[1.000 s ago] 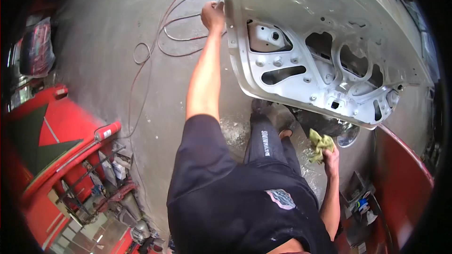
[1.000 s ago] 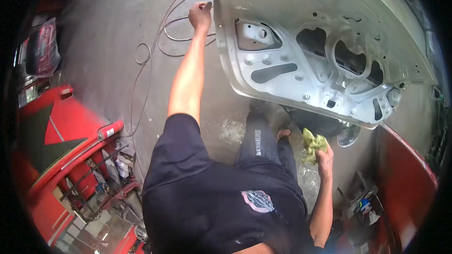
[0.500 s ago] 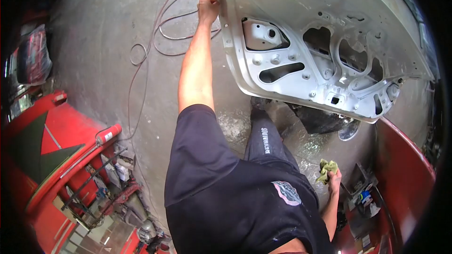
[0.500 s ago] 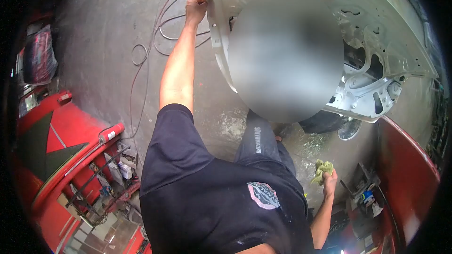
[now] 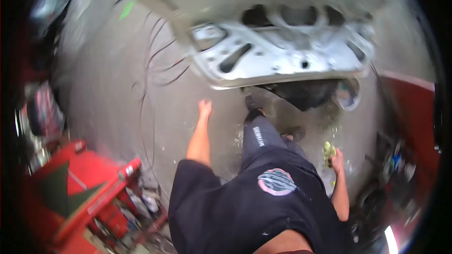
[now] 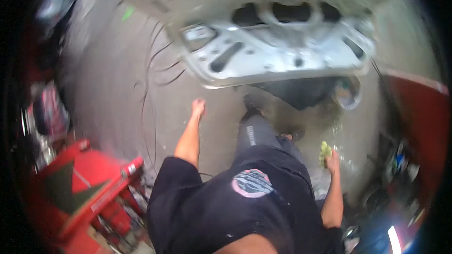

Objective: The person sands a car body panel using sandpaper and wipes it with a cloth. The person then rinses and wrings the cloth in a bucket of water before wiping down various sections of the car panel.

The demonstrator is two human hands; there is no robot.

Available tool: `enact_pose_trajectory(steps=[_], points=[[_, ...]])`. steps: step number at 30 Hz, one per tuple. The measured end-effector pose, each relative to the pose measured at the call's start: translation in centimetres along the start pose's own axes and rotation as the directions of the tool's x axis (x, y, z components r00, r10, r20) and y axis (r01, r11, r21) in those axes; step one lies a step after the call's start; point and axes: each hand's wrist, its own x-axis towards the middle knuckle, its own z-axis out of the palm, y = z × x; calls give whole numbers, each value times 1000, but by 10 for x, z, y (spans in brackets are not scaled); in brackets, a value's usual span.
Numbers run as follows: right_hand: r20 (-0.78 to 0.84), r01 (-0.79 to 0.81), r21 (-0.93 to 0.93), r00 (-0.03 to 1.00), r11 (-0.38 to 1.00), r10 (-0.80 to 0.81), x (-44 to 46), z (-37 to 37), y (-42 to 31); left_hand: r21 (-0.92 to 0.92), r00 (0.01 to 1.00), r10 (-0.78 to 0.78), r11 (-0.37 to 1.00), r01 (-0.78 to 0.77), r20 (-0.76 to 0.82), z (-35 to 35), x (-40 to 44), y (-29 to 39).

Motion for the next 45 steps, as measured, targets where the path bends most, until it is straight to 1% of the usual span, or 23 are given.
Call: enact_pose_trajectory(steps=[2,5,11,13,16,17,19,22,23,24,25,27,29,31,32,35,38,39,40,41,42,43,45], points=[[-31,49,-36,998,998,-50,25,2,84,-165,946,-173,960,224,274,12,-110,45],[-99,135,3,986,991,-134,24,-15,83,-56,908,-259,955,293,331,70,-181,52],[-249,266,163,943,950,-221,35,-73,102,-92,928,67,995,-36,366,167,-292,134],[-266,311,260,933,914,-242,35,-93,100,-142,885,202,978,-155,419,207,-317,165],[-345,426,398,890,812,-298,28,-132,91,-183,761,379,925,-334,526,274,-375,231],[-373,452,417,876,789,-305,22,-148,87,-248,713,396,918,-309,578,297,-399,253],[-416,475,478,864,739,-286,12,-179,80,-259,524,512,837,-481,681,335,-456,312],[-472,532,496,829,686,-301,24,-208,80,-388,315,462,881,-272,829,380,-544,394],[-496,559,488,809,671,-314,32,-216,80,-467,249,494,869,-162,833,395,-569,416],[-477,564,486,811,668,-338,44,-220,85,-561,110,560,828,-23,821,418,-584,434],[-457,568,483,813,667,-361,57,-220,95,-610,39,610,792,-27,791,442,-595,449],[-374,535,577,845,618,-383,73,-233,115,-571,102,569,821,-8,816,473,-615,480],[-247,436,738,885,516,-396,76,-274,137,-432,79,427,899,64,901,505,-608,505],[-180,296,803,948,518,-263,59,-325,150,-319,49,316,941,108,948,539,-605,521],[-255,321,771,947,549,-196,62,-338,171,-277,37,275,955,107,961,555,-602,527],[-421,258,679,904,687,76,84,-347,280,-206,73,197,968,146,978,573,-599,553],[-287,43,862,863,506,415,101,-310,443,-241,120,215,928,286,969,596,-585,573],[-112,-80,927,873,366,475,94,-302,480,-288,151,255,916,278,955,601,-576,579],[-80,-142,905,869,402,488,92,-288,515,-324,190,277,898,296,942,610,-562,580],[-154,-138,788,900,600,408,89,-265,567,-360,231,297,879,312,926,617,-551,580],[-351,47,344,933,938,82,93,-241,647,-377,285,292,872,314,913,616,-545,583],[-472,310,-131,816,942,-334,106,-210,733,-395,339,287,864,313,896,616,-538,587],[-270,69,30,961,997,-58,105,-271,688,-470,428,312,816,336,848,638,-506,572]])
